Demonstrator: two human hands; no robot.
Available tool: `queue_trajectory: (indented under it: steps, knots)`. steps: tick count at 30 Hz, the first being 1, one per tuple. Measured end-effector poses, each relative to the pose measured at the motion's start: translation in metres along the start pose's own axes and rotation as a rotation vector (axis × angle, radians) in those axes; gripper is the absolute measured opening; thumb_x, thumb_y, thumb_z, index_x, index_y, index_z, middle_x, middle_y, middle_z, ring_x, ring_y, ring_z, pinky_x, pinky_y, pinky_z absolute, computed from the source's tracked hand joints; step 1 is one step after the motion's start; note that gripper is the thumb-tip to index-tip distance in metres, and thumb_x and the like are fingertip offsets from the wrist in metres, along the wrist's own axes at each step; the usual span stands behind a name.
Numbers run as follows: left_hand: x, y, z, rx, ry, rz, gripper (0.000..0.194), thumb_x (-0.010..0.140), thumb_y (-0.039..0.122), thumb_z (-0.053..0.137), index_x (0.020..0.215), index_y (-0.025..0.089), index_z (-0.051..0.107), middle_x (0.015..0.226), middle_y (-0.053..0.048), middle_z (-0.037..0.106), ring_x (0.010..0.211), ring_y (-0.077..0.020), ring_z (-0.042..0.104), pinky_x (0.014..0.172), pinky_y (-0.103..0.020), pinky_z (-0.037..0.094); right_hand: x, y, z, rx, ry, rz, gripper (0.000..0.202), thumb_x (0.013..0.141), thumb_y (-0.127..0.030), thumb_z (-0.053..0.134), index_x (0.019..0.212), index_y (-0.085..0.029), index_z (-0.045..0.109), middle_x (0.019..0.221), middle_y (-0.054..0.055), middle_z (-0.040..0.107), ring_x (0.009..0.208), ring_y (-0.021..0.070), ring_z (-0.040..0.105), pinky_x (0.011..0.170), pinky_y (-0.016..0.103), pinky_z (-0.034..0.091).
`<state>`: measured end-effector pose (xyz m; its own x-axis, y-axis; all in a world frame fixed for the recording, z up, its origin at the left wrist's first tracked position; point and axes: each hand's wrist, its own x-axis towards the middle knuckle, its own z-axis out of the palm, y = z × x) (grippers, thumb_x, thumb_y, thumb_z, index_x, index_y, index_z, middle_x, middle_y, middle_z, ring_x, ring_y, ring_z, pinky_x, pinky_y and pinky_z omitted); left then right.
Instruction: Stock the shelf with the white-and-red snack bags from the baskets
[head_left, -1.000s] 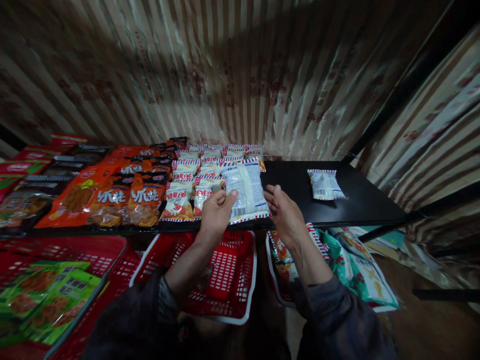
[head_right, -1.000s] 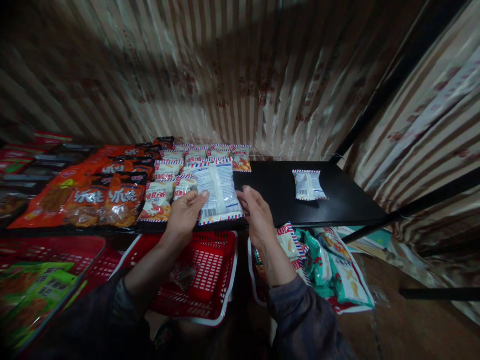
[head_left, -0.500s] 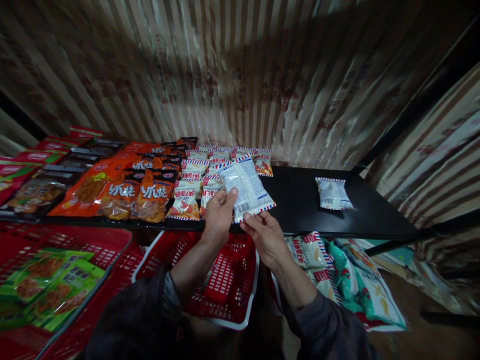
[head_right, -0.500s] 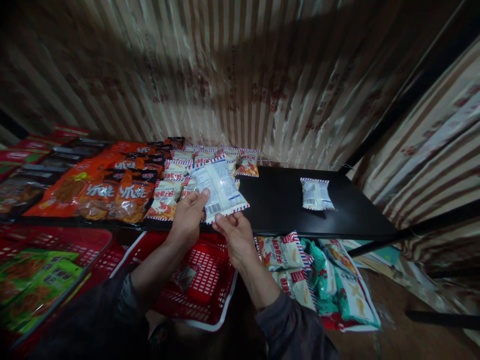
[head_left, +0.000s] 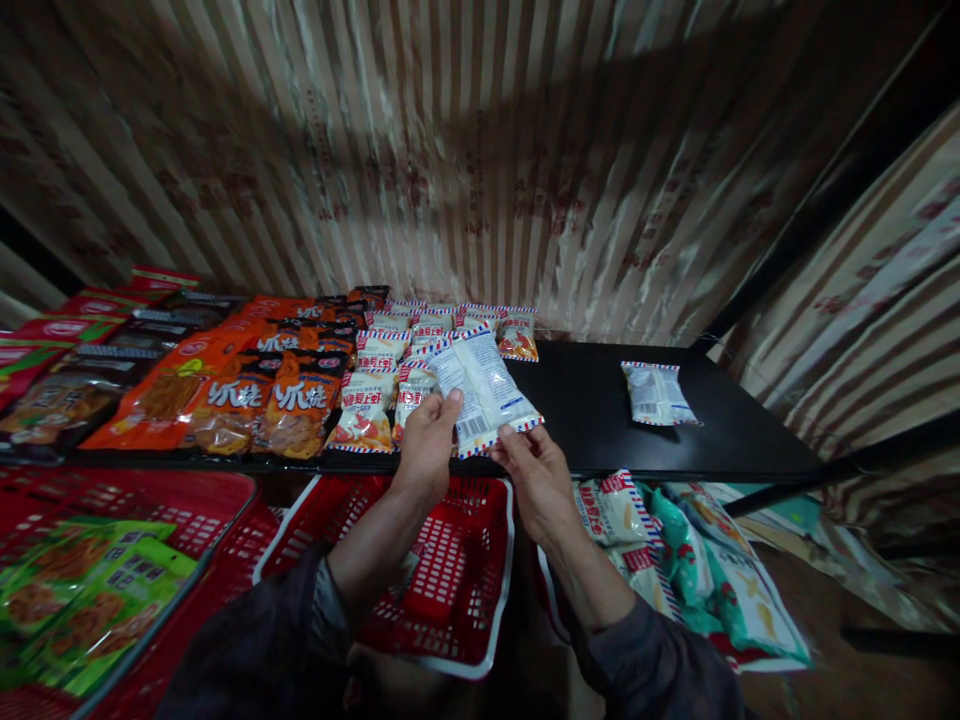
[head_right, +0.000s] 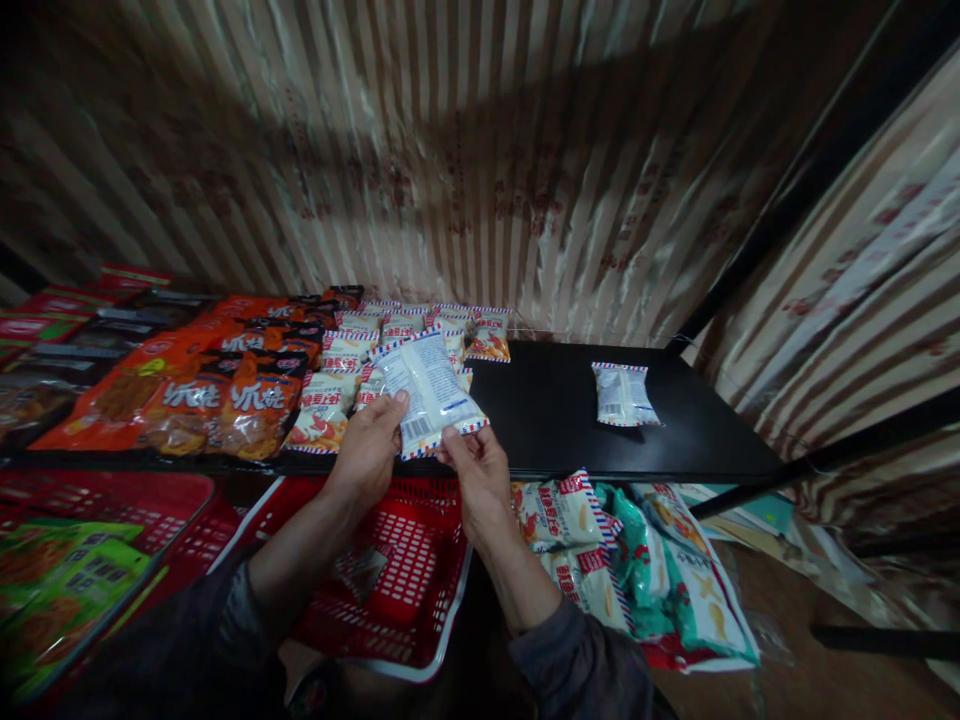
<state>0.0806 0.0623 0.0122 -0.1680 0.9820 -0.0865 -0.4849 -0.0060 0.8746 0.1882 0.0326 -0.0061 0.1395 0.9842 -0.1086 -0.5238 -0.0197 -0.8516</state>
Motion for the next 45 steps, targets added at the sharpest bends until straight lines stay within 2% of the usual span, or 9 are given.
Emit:
queue_trajectory:
  steps: [6, 8, 13, 17, 22, 25, 32, 40, 45]
  knots:
    - [0.002, -0.003, -0.002, 0.041, -0.031, -0.028, 0.036, 0.065, 0.044, 0.075, 0.079, 0.016, 0.060, 0.078, -0.006, 0.072, 0.086, -0.0236, 0.070, 0.077, -0.035, 0.056, 0.004, -0.008, -0.005, 0.084, 0.062, -0.004, 0.037, 0.053, -0.037, 0.089, 0.075, -0.019, 0.065, 0.071, -0.005, 0.068, 0.059, 0.0064, 0.058, 0.060, 0.018, 0.053]
    - [0.006, -0.001, -0.005, 0.130, 0.030, 0.000, 0.031, 0.068, 0.036, 0.073, 0.087, 0.016, 0.062, 0.089, -0.009, 0.072, 0.094, -0.0238, 0.068, 0.083, -0.036, 0.054, 0.005, -0.010, -0.006, 0.092, 0.068, -0.008, 0.037, 0.052, -0.037, 0.089, 0.074, -0.019, 0.065, 0.075, -0.004, 0.069, 0.063, 0.0076, 0.061, 0.062, 0.019, 0.055]
    - [0.012, 0.023, -0.018, 0.438, 0.238, 0.475, 0.048, 0.072, 0.016, 0.064, 0.119, 0.022, 0.058, 0.130, -0.009, 0.060, 0.124, -0.0217, 0.053, 0.108, -0.037, 0.039, 0.003, -0.010, -0.008, 0.069, 0.030, -0.032, 0.036, 0.055, -0.039, 0.088, 0.074, -0.021, 0.063, 0.074, -0.004, 0.069, 0.062, 0.0087, 0.061, 0.060, 0.021, 0.058]
    - [0.009, 0.050, -0.024, 0.754, 0.175, 0.744, 0.021, 0.082, 0.024, 0.056, 0.097, 0.022, 0.071, 0.120, -0.006, 0.066, 0.129, -0.0237, 0.047, 0.114, -0.041, 0.028, -0.001, -0.011, -0.009, -0.045, -0.067, 0.000, 0.037, 0.055, -0.042, 0.088, 0.073, -0.021, 0.064, 0.074, -0.003, 0.070, 0.065, 0.0098, 0.064, 0.060, 0.020, 0.057]
    - [0.016, 0.059, -0.033, 0.654, 0.051, 0.410, 0.031, 0.078, 0.036, 0.064, 0.101, 0.017, 0.072, 0.095, -0.007, 0.072, 0.089, -0.0214, 0.064, 0.082, -0.032, 0.048, -0.006, -0.013, -0.013, -0.177, -0.217, 0.013, 0.033, 0.061, -0.043, 0.085, 0.075, -0.021, 0.065, 0.078, 0.000, 0.073, 0.068, 0.0130, 0.066, 0.058, 0.022, 0.058]
    - [0.022, 0.061, -0.039, 0.555, 0.068, 0.278, 0.032, 0.073, 0.036, 0.068, 0.096, 0.014, 0.073, 0.079, -0.005, 0.070, 0.068, -0.0156, 0.059, 0.061, -0.024, 0.044, -0.006, -0.013, -0.014, -0.227, -0.285, 0.019, 0.031, 0.063, -0.043, 0.084, 0.077, -0.020, 0.067, 0.077, 0.000, 0.073, 0.067, 0.0135, 0.066, 0.058, 0.023, 0.058]
    - [0.022, 0.068, -0.041, 0.446, 0.108, 0.216, 0.016, 0.061, 0.028, 0.075, 0.063, 0.016, 0.064, 0.055, 0.003, 0.059, 0.049, -0.0092, 0.047, 0.047, -0.020, 0.034, -0.006, -0.011, -0.017, -0.240, -0.329, 0.047, 0.032, 0.064, -0.043, 0.083, 0.084, -0.022, 0.070, 0.079, 0.000, 0.074, 0.064, 0.0124, 0.065, 0.055, 0.022, 0.057]
    - [0.021, 0.070, -0.036, 0.425, 0.155, 0.242, 0.015, 0.063, 0.027, 0.073, 0.060, 0.016, 0.062, 0.052, 0.003, 0.057, 0.048, -0.0099, 0.048, 0.047, -0.021, 0.034, -0.007, -0.012, -0.015, -0.218, -0.322, 0.094, 0.028, 0.063, -0.041, 0.084, 0.075, -0.020, 0.069, 0.073, -0.001, 0.072, 0.061, 0.0109, 0.063, 0.052, 0.018, 0.055]
    - [0.016, 0.076, -0.037, 0.465, 0.065, 0.223, 0.013, 0.065, 0.027, 0.072, 0.064, 0.016, 0.065, 0.055, 0.002, 0.059, 0.049, -0.0106, 0.049, 0.048, -0.021, 0.035, -0.004, -0.014, -0.018, -0.196, -0.280, 0.067, 0.028, 0.062, -0.040, 0.084, 0.075, -0.021, 0.069, 0.073, -0.001, 0.071, 0.061, 0.0110, 0.063, 0.050, 0.018, 0.054]
